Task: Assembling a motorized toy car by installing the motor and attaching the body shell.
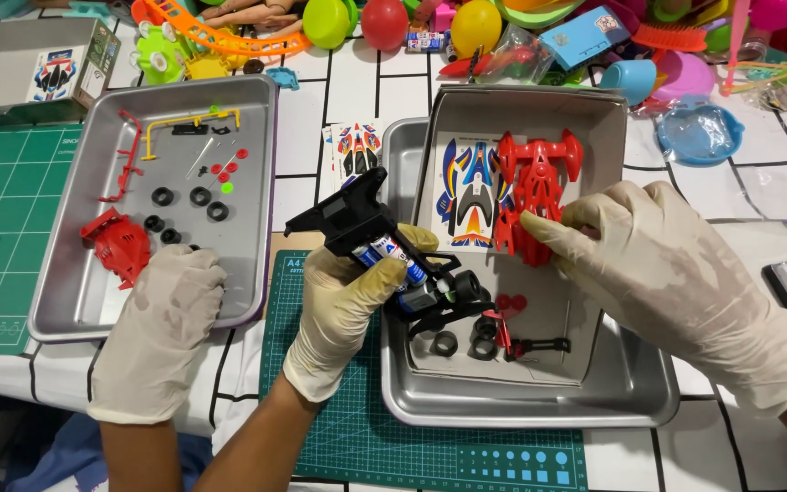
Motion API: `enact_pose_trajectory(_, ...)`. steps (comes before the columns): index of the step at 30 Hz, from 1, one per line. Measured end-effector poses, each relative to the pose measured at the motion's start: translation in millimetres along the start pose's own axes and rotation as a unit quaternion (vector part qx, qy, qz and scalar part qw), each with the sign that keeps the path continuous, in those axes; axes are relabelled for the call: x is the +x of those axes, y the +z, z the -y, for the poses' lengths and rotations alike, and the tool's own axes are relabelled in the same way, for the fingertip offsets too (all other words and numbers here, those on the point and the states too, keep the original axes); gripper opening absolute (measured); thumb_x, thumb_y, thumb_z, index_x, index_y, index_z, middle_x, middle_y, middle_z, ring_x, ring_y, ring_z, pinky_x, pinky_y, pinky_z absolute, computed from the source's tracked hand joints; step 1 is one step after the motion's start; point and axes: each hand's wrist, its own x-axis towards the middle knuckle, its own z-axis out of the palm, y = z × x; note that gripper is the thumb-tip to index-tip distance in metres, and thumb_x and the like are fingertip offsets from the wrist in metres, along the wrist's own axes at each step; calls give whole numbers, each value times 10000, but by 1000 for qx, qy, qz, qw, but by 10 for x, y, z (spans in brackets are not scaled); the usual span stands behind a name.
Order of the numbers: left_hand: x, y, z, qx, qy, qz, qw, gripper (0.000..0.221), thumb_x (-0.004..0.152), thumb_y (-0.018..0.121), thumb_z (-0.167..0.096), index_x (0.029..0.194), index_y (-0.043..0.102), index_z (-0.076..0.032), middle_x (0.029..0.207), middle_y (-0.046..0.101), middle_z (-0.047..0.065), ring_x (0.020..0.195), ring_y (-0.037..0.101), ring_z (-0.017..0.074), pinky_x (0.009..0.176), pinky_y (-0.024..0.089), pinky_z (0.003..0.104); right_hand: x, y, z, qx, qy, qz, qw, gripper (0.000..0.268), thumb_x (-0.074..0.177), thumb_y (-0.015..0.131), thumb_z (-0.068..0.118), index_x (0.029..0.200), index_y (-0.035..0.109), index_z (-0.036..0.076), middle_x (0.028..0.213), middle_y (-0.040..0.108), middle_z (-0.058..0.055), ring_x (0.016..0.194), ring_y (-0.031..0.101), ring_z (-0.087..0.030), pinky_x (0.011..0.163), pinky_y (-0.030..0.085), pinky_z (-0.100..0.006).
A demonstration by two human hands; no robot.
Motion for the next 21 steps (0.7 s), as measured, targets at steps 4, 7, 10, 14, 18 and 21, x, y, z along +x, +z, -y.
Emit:
enact_pose_trajectory(4,7,8,-1,10,1,-2,1000,329,950,720,-246,1149,701,15,1136,744,195,1079,743,320,993,630,419,7,-38,-1,-4,-4,-6,1000,512,962,616,356,1461,555,256,1070,680,-11,866,659,-255,696,512,-406)
enact_pose_trajectory(7,25,33,-23,16,2,0,1000,315,953,721,-279,1126,707,-16,1106,749,158,1052,745,297,965,640,421,-1,-35,6,10,-1,8,1000,519,928,636,385,1426,558,261,1074,675,-27,869,657,-259,688,514,-406)
enact_pose_trajectory(10,39,52,-13,-2,-5,-10,1000,321,951,713,-238,1130,696,28,1116,741,194,1059,743,325,986,649,435,9,-49,17,17,-2,-16,1000,428,936,657,402,1325,606,231,1031,685,-31,830,646,-266,689,508,-410)
enact_pose_trajectory(14,40,82,-52,0,-26,-26,999,313,937,719,-246,1118,717,10,1106,758,156,1010,742,259,920,641,373,-15,-11,28,37,-3,-7,999,442,917,662,408,1316,619,223,1003,683,-41,852,647,-278,708,512,-422)
enact_pose_trajectory(18,34,68,-36,-9,-18,-17,1000,280,942,722,-222,1116,723,-2,1110,758,146,990,741,246,904,645,346,-22,-2,41,67,1,-13,998,453,927,654,397,1342,631,216,1010,686,-54,866,635,-292,720,516,-435)
enact_pose_trajectory(21,15,87,-85,-6,-18,-13,1000,271,956,706,-214,1134,726,-10,1113,759,132,1009,741,245,921,646,351,-10,-6,37,106,17,-38,994,410,932,669,373,1298,669,189,1071,704,-67,915,656,-319,717,536,-454)
